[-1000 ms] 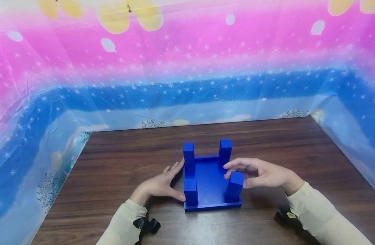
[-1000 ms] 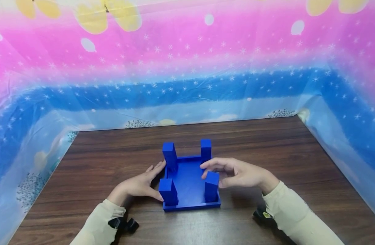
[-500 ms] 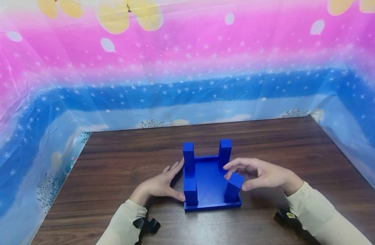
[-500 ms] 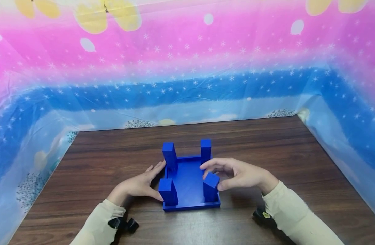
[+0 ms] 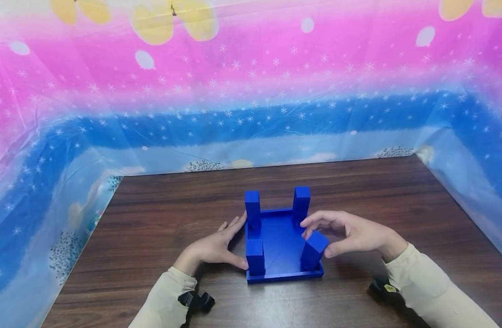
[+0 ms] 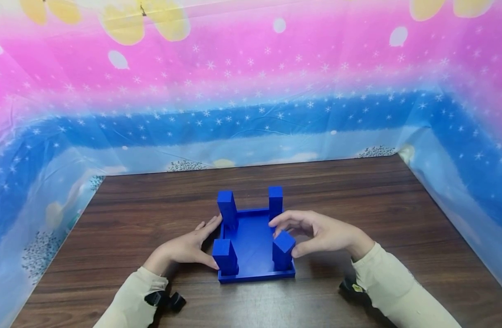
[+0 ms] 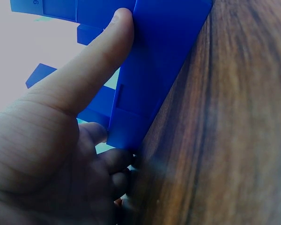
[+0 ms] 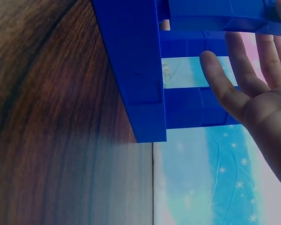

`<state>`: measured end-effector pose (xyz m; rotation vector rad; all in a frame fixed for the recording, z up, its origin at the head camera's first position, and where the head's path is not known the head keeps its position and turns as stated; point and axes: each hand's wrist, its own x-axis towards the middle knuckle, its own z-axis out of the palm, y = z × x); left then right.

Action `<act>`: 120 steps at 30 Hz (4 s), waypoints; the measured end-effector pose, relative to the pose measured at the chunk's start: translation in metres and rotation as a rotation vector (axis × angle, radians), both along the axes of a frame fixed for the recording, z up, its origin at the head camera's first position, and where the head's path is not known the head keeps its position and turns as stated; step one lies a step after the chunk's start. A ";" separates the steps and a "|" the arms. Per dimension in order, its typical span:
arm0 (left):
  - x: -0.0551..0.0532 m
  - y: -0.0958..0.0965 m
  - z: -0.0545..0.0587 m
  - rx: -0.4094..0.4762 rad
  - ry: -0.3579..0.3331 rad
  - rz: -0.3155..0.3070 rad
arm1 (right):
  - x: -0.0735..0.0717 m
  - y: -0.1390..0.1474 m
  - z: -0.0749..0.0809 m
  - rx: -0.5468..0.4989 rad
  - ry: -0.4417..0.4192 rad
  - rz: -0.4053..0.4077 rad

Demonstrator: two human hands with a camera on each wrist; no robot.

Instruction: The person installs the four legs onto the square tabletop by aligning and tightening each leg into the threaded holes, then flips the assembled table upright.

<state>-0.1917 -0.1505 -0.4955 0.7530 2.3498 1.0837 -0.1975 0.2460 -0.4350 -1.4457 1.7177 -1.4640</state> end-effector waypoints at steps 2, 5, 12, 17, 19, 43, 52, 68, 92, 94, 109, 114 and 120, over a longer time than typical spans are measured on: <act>0.000 0.000 -0.001 -0.001 -0.004 0.003 | 0.000 0.000 -0.001 0.000 -0.003 0.000; -0.001 -0.001 -0.004 -0.017 0.000 0.008 | 0.001 0.000 -0.001 0.019 -0.032 -0.022; -0.006 -0.003 -0.013 -0.011 -0.017 0.014 | 0.005 -0.001 0.000 0.055 -0.060 -0.073; -0.012 -0.005 -0.024 -0.010 -0.029 0.021 | 0.004 0.000 -0.002 0.054 -0.049 -0.072; -0.012 -0.005 -0.026 -0.012 -0.028 0.021 | 0.004 0.000 -0.002 0.053 -0.052 -0.073; 0.003 0.002 0.010 -0.002 -0.021 -0.011 | 0.001 -0.002 -0.002 -0.004 -0.038 -0.006; 0.000 0.000 0.002 0.010 -0.011 -0.014 | 0.002 -0.002 -0.002 0.030 -0.066 0.008; 0.007 0.004 0.019 -0.022 -0.032 -0.005 | 0.004 -0.003 -0.001 0.048 -0.085 -0.005; 0.003 0.001 0.009 -0.017 -0.017 0.000 | 0.002 -0.004 -0.001 0.044 -0.092 -0.019; 0.003 0.001 0.010 -0.003 -0.007 -0.013 | 0.002 -0.004 -0.001 0.042 -0.097 -0.019; 0.002 -0.001 0.003 0.019 -0.005 -0.007 | 0.002 -0.003 -0.003 0.064 -0.061 -0.029; 0.002 0.000 0.008 0.010 -0.012 -0.022 | 0.002 -0.002 -0.004 0.064 -0.068 -0.026; 0.004 0.002 0.014 -0.010 -0.021 -0.009 | 0.001 -0.002 -0.003 0.060 -0.065 -0.031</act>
